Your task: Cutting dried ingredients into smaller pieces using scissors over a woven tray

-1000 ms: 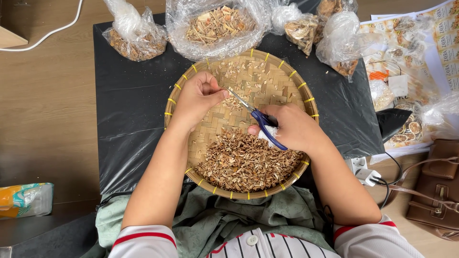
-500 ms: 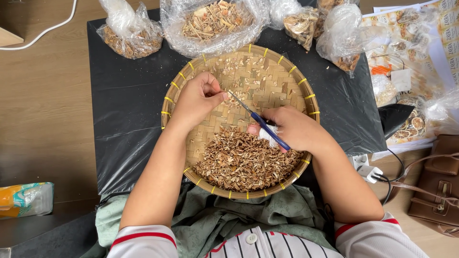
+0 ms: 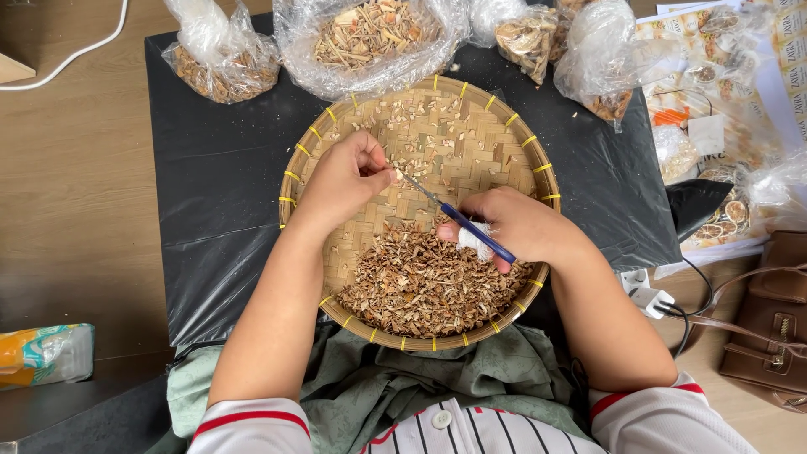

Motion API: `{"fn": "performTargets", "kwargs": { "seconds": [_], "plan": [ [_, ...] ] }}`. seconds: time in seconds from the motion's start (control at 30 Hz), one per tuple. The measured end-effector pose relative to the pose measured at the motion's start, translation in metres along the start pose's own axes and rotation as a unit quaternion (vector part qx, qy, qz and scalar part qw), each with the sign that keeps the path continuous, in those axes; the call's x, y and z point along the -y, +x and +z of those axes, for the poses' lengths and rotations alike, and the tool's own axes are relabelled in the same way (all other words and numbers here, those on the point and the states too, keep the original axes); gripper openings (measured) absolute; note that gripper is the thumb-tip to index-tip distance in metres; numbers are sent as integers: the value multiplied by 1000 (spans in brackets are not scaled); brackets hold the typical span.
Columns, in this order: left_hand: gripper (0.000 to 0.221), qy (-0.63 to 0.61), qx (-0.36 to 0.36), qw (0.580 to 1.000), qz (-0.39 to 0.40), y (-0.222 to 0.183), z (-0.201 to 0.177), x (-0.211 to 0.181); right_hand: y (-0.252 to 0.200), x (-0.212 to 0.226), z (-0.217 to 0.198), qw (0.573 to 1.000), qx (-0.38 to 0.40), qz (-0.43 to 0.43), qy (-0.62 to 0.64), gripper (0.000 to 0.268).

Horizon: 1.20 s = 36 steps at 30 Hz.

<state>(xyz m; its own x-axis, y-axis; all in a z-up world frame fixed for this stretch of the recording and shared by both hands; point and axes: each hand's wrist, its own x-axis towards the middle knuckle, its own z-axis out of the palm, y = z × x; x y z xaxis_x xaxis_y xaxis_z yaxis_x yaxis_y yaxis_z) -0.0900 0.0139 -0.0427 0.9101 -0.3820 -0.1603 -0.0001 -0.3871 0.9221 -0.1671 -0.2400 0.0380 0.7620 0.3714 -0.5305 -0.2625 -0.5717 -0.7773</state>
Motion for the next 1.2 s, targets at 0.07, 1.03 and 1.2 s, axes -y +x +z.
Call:
{"fn": "performTargets", "kwargs": {
  "seconds": [0.07,1.03,1.2],
  "plan": [
    [18,-11,-5,1000,11,1,-1,3,0,1,0,1000,-5,-5,6,44],
    [20,-11,-22,999,47,-5,-1,-9,4,-6,0,1000,-6,-24,6,44],
    [18,71,-25,996,45,-6,2,-11,2,-3,0,1000,9,6,9,42]
  ]
}}
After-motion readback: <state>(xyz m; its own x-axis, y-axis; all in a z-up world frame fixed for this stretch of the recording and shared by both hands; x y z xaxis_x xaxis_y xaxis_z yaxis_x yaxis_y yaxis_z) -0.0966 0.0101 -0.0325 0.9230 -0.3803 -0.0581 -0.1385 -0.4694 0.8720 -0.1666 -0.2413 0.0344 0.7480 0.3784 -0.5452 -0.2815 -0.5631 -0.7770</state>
